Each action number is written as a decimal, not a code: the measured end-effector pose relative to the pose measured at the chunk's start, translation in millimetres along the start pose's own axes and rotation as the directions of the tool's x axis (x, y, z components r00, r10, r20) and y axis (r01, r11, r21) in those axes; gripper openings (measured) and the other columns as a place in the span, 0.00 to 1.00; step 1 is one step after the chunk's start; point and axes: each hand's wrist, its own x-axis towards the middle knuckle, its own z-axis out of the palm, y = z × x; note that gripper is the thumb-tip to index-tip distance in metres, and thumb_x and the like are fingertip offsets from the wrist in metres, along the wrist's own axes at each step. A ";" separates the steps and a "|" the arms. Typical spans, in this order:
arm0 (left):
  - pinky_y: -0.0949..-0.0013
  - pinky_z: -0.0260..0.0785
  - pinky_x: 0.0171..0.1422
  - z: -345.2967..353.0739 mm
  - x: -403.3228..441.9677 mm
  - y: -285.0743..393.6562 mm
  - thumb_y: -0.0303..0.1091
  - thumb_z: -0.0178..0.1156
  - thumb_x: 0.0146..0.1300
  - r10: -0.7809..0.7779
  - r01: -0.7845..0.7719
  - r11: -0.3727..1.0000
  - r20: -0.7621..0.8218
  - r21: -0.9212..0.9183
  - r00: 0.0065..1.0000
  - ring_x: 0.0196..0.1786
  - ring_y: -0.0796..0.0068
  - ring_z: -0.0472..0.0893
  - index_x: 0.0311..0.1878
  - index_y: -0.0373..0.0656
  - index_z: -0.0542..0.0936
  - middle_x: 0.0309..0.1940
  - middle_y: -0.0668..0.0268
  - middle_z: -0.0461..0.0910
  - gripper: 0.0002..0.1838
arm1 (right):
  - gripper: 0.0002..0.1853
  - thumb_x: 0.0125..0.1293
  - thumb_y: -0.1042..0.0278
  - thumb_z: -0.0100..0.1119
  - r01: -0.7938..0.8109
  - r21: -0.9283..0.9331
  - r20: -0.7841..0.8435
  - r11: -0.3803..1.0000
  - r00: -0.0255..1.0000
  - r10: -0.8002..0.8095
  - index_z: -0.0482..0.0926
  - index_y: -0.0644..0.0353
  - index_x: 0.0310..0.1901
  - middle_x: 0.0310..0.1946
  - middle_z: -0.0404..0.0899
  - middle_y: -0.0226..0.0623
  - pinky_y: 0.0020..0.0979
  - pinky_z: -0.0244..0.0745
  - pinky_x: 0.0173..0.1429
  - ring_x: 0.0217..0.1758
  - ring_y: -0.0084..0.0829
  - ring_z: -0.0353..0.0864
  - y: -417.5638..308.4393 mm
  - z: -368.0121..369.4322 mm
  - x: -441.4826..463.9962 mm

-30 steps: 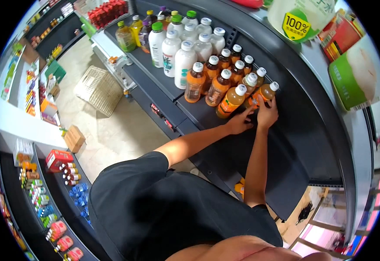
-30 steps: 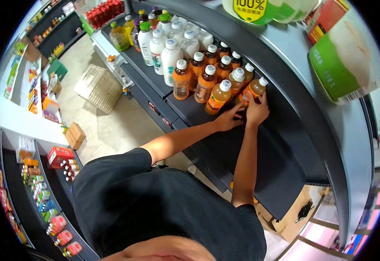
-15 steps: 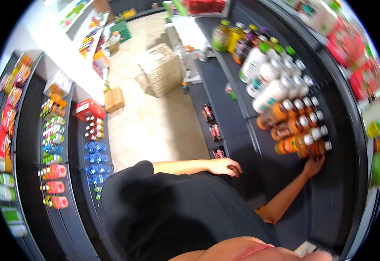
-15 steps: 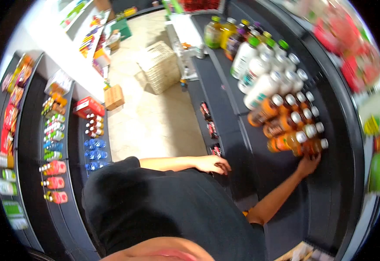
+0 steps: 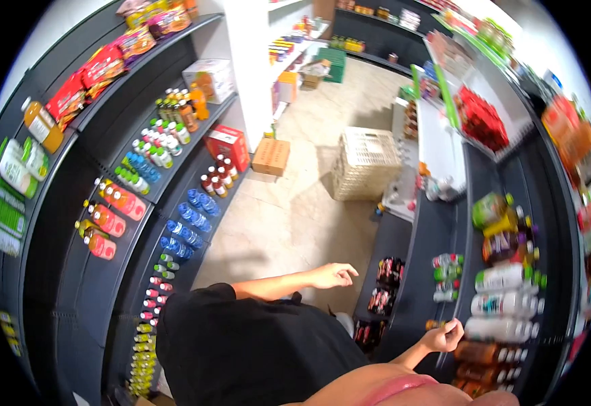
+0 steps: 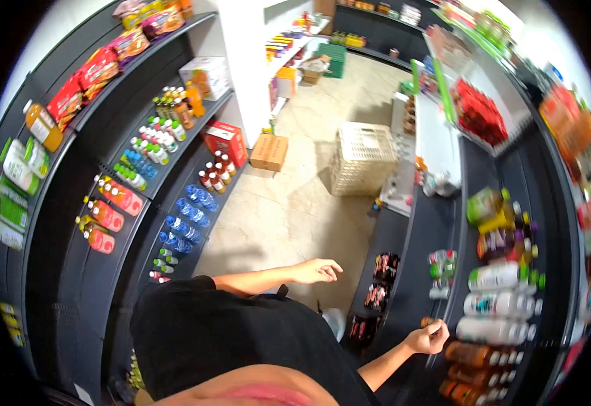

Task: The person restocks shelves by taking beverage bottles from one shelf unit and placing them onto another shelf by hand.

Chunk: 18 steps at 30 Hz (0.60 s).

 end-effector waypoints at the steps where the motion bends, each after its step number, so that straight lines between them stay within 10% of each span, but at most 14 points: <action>1: 0.66 0.74 0.63 -15.5 -1.9 1.8 0.31 0.59 0.76 -0.010 0.010 1.000 -0.015 0.000 1.000 0.55 0.74 0.82 0.74 0.46 0.70 0.55 0.62 0.85 0.25 | 0.07 0.72 0.73 0.61 -0.147 0.098 0.074 0.984 0.987 0.140 0.83 0.68 0.38 0.23 0.75 0.30 0.25 0.67 0.32 0.25 0.21 0.71 -4.3 26.2 -6.2; 8: 0.65 0.76 0.58 -132.2 19.7 -20.4 0.35 0.63 0.74 0.049 -0.064 0.996 -0.245 -0.054 0.968 0.51 0.76 0.84 0.76 0.48 0.69 0.51 0.65 0.87 0.29 | 0.16 0.78 0.61 0.54 -0.499 0.455 0.508 0.738 0.826 0.245 0.81 0.66 0.37 0.20 0.70 0.27 0.23 0.62 0.29 0.22 0.19 0.67 16.1 218.1 -19.3; 18: 0.66 0.75 0.59 -315.7 83.9 42.4 0.32 0.62 0.73 0.026 -0.008 0.999 -0.578 0.034 0.816 0.51 0.75 0.83 0.68 0.43 0.76 0.49 0.63 0.87 0.22 | 0.13 0.78 0.67 0.53 -0.744 0.372 0.777 0.555 0.577 0.253 0.83 0.67 0.40 0.25 0.72 0.28 0.22 0.63 0.31 0.25 0.19 0.67 6.0 560.5 -40.9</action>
